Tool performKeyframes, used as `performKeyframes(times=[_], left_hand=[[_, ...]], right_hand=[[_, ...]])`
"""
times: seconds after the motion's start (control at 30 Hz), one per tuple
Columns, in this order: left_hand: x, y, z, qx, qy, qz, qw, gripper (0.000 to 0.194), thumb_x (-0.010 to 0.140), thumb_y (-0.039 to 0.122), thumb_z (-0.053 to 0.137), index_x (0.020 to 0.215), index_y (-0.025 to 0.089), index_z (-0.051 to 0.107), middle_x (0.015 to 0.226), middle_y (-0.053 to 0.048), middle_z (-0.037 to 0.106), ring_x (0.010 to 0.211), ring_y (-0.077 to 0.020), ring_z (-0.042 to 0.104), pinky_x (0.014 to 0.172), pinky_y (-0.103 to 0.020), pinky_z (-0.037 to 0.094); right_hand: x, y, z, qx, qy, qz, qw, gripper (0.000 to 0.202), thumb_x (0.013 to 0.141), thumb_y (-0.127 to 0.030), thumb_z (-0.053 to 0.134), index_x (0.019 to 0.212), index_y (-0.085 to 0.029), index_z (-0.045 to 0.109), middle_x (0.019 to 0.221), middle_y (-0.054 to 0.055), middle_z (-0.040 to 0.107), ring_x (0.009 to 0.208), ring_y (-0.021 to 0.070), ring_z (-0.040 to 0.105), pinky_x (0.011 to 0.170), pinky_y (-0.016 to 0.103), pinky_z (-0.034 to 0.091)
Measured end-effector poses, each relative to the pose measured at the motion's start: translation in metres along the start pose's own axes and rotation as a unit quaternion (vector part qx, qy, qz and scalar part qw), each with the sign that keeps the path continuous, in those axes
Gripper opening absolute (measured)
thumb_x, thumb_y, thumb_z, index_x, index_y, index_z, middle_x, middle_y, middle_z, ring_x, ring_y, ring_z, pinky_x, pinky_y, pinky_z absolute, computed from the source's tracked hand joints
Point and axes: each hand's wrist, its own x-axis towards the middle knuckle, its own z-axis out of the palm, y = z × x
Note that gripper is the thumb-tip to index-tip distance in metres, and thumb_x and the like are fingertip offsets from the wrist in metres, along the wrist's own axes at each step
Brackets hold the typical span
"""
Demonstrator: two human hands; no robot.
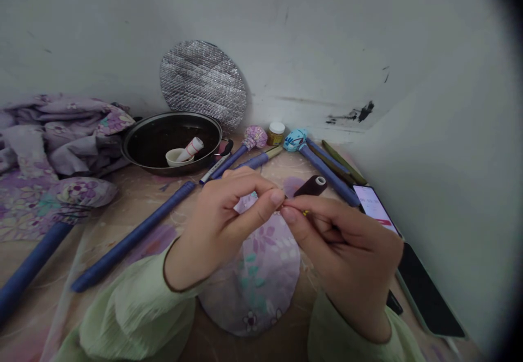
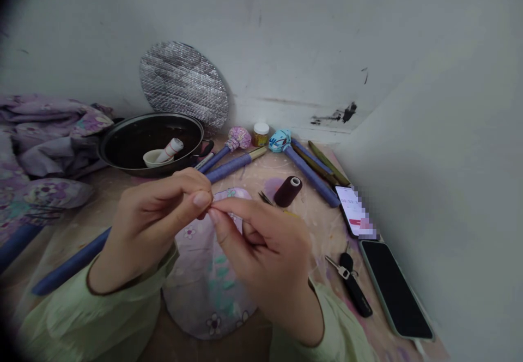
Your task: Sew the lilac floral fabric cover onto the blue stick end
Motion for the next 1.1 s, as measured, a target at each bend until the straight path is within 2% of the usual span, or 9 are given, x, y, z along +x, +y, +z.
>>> performKeyframes(times=[0.27,0.57,0.77,0.93,1.1], left_hand=[[0.0001,0.0004,-0.0019,-0.021,0.007,-0.026,0.999,0.026,0.093,0.014,0.057,0.070,0.020,0.065,0.067,0.005,0.065,0.069,-0.0108,0.056,0.072,-0.027,0.043],[0.0005,0.0032,0.0008,-0.045,-0.035,-0.013,0.998,0.023,0.092,0.017,0.060,0.070,0.019,0.067,0.064,0.003,0.064,0.067,-0.0119,0.059,0.070,-0.028,0.045],[0.0008,0.0038,0.0035,-0.045,-0.048,0.004,0.998,0.026,0.093,0.022,0.062,0.068,0.018,0.066,0.063,0.001,0.066,0.065,-0.0134,0.060,0.070,-0.028,0.047],[0.0011,0.0044,0.0030,-0.036,-0.058,0.011,0.998,0.024,0.093,0.023,0.062,0.070,0.019,0.067,0.065,0.001,0.069,0.067,-0.0133,0.062,0.072,-0.028,0.049],[0.0006,0.0029,0.0023,-0.042,-0.065,0.021,0.997,0.007,0.089,0.016,0.065,0.086,0.020,0.069,0.080,0.000,0.072,0.077,-0.0133,0.063,0.075,-0.027,0.051]], right_hand=[[-0.0018,-0.0008,0.0011,0.022,0.023,0.038,0.999,0.017,0.078,-0.009,0.071,0.084,-0.025,0.073,0.054,-0.010,0.028,0.045,0.0032,0.029,0.041,0.018,0.023],[-0.0024,0.0028,0.0005,0.101,0.083,0.102,0.986,0.008,0.080,-0.019,0.074,0.084,-0.026,0.076,0.048,-0.009,0.038,0.042,0.0057,0.032,0.037,0.018,0.027],[0.0019,-0.0025,-0.0003,0.147,0.061,0.112,0.981,0.014,0.078,-0.010,0.072,0.081,-0.023,0.075,0.048,-0.007,0.056,0.039,0.0048,0.039,0.035,0.016,0.033],[0.0038,-0.0049,0.0001,0.175,0.046,0.127,0.975,0.013,0.078,-0.008,0.069,0.080,-0.021,0.074,0.049,-0.007,0.055,0.039,0.0046,0.041,0.034,0.015,0.033],[0.0034,-0.0039,-0.0008,0.208,0.027,0.159,0.965,0.009,0.080,-0.012,0.069,0.079,-0.021,0.073,0.049,-0.008,0.046,0.040,0.0032,0.036,0.034,0.013,0.030]])
